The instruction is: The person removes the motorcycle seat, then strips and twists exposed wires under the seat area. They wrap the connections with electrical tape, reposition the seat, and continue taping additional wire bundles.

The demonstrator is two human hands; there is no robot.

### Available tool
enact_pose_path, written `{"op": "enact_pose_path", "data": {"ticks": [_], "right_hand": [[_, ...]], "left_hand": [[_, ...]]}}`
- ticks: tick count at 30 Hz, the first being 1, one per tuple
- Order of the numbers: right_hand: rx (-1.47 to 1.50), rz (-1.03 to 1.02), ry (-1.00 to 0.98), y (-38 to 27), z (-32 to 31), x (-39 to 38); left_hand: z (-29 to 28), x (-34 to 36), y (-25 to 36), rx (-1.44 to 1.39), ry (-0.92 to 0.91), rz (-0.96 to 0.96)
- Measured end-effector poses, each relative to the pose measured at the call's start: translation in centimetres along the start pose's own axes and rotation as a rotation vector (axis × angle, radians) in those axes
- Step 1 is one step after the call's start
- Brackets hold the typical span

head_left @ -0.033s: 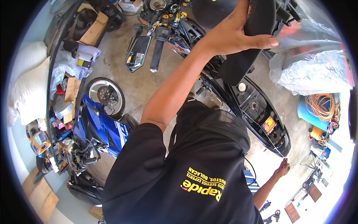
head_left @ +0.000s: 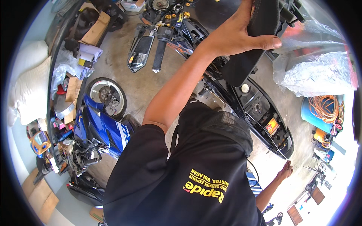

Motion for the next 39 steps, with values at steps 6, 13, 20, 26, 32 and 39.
{"op": "enact_pose_path", "data": {"ticks": [6,13,20,26,32,39], "right_hand": [[-0.044,-0.017,0.266,-1.6,-5.4,7.6],[-0.111,-0.178,0.566,-5.5,-7.9,6.9],[0.065,-0.444,0.607,-12.0,-15.8,10.0],[-0.02,-0.398,0.762,-10.7,-15.0,2.7],[-0.088,-0.281,0.797,-7.2,-18.4,1.4],[-0.133,-0.248,0.724,-4.9,-20.3,1.7]], "left_hand": [[-1.4,-0.9,-5.6,-0.185,0.083,-0.213],[-3.1,-1.2,-5.4,-0.21,0.131,-0.268],[-5.1,-3.8,-6.6,0.004,0.396,-0.224],[-6.7,-5.4,-5.5,0.089,0.607,-0.169],[-5.9,-5.3,-5.3,0.182,0.639,-0.186],[-3.0,-5.8,-1.2,0.356,0.775,-0.054]]}}
Point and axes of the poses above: each hand's wrist, its own x-axis towards the middle knuckle, its own z-axis out of the palm, y = z × x, the point moved 8 cm from there along x, towards the middle knuckle, and after that the axes turned 11 degrees about y, right-handed, at the moved point
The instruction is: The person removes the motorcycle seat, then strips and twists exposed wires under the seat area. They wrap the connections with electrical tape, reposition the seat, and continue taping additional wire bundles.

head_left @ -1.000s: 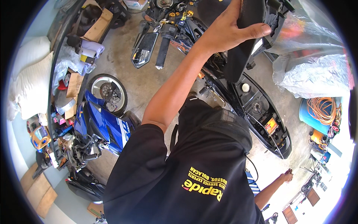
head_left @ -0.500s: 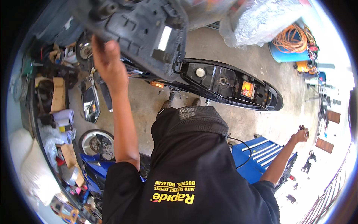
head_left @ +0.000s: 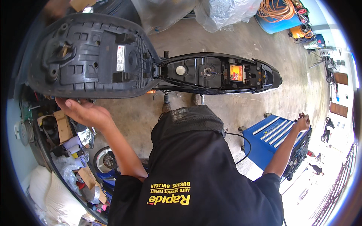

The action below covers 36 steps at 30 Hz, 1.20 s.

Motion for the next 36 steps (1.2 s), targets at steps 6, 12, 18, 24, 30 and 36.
{"op": "enact_pose_path", "data": {"ticks": [6,12,18,24,30,36], "right_hand": [[0.137,0.04,0.001,3.5,-0.5,2.8],[0.118,0.167,0.132,6.2,-1.6,3.3],[0.079,0.345,0.039,12.9,-1.4,7.9],[0.065,0.407,-0.047,23.3,-1.7,7.7],[0.157,0.351,-0.296,24.3,1.1,7.5],[0.111,0.876,-0.164,23.8,5.3,2.3]], "left_hand": [[-1.3,-1.2,-0.4,0.11,0.087,-0.059],[-0.7,-1.6,0.1,0.142,0.065,-0.026],[-2.7,-2.5,-3.4,0.15,0.086,-0.212],[1.2,-3.8,0.1,0.211,-0.112,-0.021],[8.5,-11.0,5.4,0.088,-0.507,0.275],[13.2,-19.9,8.4,-0.308,-0.857,0.232]]}}
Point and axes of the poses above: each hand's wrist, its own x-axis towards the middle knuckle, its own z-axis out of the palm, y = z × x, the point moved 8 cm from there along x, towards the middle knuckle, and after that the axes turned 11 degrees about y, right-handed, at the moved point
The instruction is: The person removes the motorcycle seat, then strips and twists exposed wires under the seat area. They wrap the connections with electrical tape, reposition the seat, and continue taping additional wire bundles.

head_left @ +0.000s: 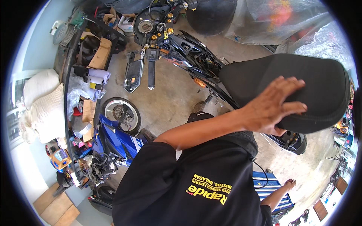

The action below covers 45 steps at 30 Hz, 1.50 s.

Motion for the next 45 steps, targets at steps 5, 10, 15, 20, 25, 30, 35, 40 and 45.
{"op": "enact_pose_path", "data": {"ticks": [5,10,15,20,25,30,35,40,45], "right_hand": [[0.014,0.079,0.001,-0.3,-0.4,-0.1],[-0.027,-0.14,-0.009,0.5,-3.3,1.0],[-0.078,0.058,0.045,5.6,-4.8,2.9],[-0.112,0.078,-0.03,11.6,-5.1,5.8],[-0.488,-0.469,-0.471,7.5,-0.6,13.2],[-0.121,0.308,0.039,22.1,-2.3,10.8],[-0.137,0.379,0.058,22.8,-1.5,12.8],[-0.189,0.47,0.155,25.8,-0.2,10.9],[-0.233,0.48,0.096,26.8,1.2,10.5]], "left_hand": [[4.7,-0.6,1.0,-0.064,-0.135,0.065],[6.3,-1.0,0.8,-0.066,-0.197,0.072],[9.3,-2.6,0.7,-0.048,-0.251,0.062],[15.0,-4.4,1.0,0.107,-0.392,0.151],[12.8,-5.0,0.5,0.104,-0.258,0.209],[8.1,-2.1,3.3,0.48,-0.151,0.113],[-0.8,0.1,4.5,0.721,0.404,-0.07],[-7.6,2.4,3.1,0.793,0.643,-0.331],[-13.7,3.6,1.4,0.857,0.662,-0.351]]}}
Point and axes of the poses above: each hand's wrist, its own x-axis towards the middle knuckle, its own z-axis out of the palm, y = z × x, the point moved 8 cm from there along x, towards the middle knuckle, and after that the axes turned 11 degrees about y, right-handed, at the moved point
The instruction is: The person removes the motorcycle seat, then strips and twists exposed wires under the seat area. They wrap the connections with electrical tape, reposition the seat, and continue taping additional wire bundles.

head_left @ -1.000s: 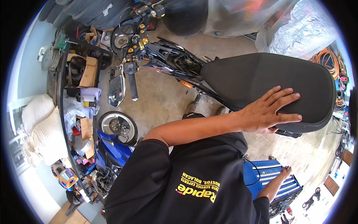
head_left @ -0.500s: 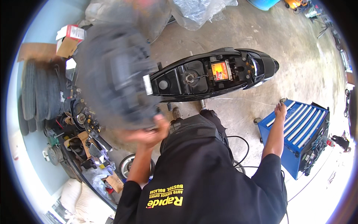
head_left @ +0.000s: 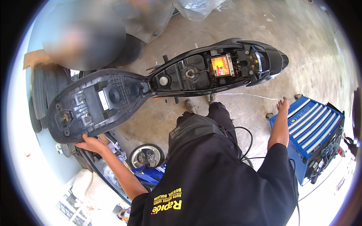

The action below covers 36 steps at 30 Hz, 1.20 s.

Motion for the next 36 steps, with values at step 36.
{"op": "enact_pose_path", "data": {"ticks": [36], "right_hand": [[-0.579,-1.587,1.715,-19.6,-67.7,-60.4]], "left_hand": [[17.7,-38.8,-8.6,-0.178,-1.144,-0.707]]}}
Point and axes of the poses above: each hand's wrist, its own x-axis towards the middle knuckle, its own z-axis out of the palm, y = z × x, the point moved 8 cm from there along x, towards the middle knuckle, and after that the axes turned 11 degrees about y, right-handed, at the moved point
